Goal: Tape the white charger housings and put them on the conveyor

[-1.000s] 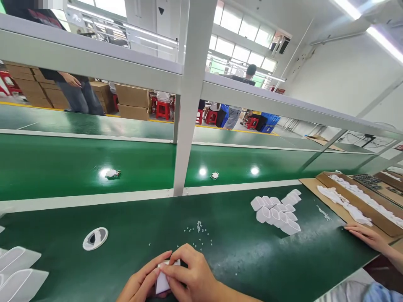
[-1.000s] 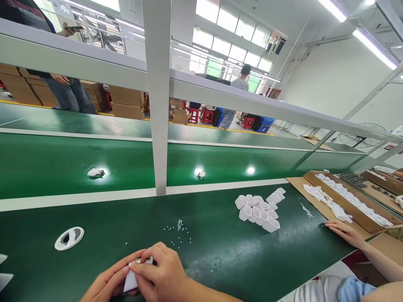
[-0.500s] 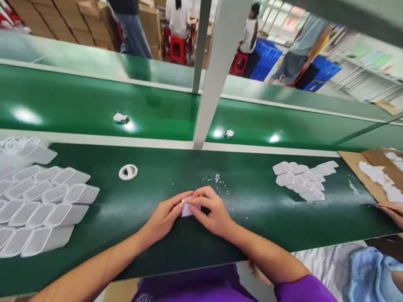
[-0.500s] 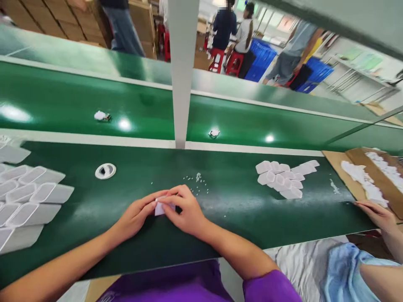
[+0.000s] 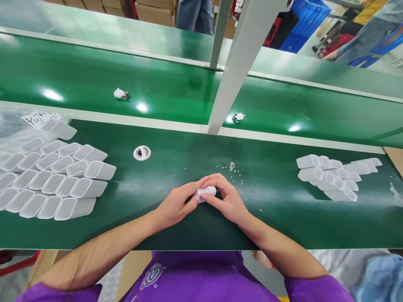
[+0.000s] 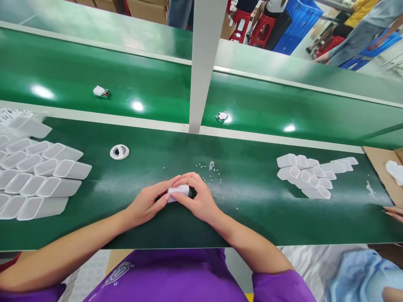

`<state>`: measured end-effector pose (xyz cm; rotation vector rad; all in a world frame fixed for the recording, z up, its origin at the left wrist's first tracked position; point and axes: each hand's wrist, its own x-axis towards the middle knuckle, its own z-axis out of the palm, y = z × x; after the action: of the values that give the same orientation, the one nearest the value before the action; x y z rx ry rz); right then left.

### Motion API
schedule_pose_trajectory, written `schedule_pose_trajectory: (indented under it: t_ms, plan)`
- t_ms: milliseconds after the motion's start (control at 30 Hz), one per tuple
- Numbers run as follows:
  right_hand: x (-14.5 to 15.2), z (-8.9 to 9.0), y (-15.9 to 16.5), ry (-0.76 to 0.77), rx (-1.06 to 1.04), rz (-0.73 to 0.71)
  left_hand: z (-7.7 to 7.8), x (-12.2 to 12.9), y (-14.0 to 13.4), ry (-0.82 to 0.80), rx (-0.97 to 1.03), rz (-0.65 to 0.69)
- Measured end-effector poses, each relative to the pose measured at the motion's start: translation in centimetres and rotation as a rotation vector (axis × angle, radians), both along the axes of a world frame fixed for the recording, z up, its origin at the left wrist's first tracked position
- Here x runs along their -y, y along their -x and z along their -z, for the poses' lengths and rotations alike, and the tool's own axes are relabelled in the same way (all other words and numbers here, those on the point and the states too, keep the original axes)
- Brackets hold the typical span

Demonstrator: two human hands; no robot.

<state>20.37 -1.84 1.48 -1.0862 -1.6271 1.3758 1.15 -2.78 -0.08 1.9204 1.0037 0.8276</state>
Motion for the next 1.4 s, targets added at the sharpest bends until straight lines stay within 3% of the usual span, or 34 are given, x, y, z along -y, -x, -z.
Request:
schedule_pose_trajectory:
  t_ms: [267, 1400]
  plan:
    - [-0.07, -0.21, -0.04, -0.002, -0.010, -0.008, -0.41, 0.12, -0.07, -0.094, -0.011, 0.016]
    - [0.25, -0.43, 0.43, -0.031, 0.078, 0.028, 0.15, 0.55, -0.34, 0.082, 0.032, -0.038]
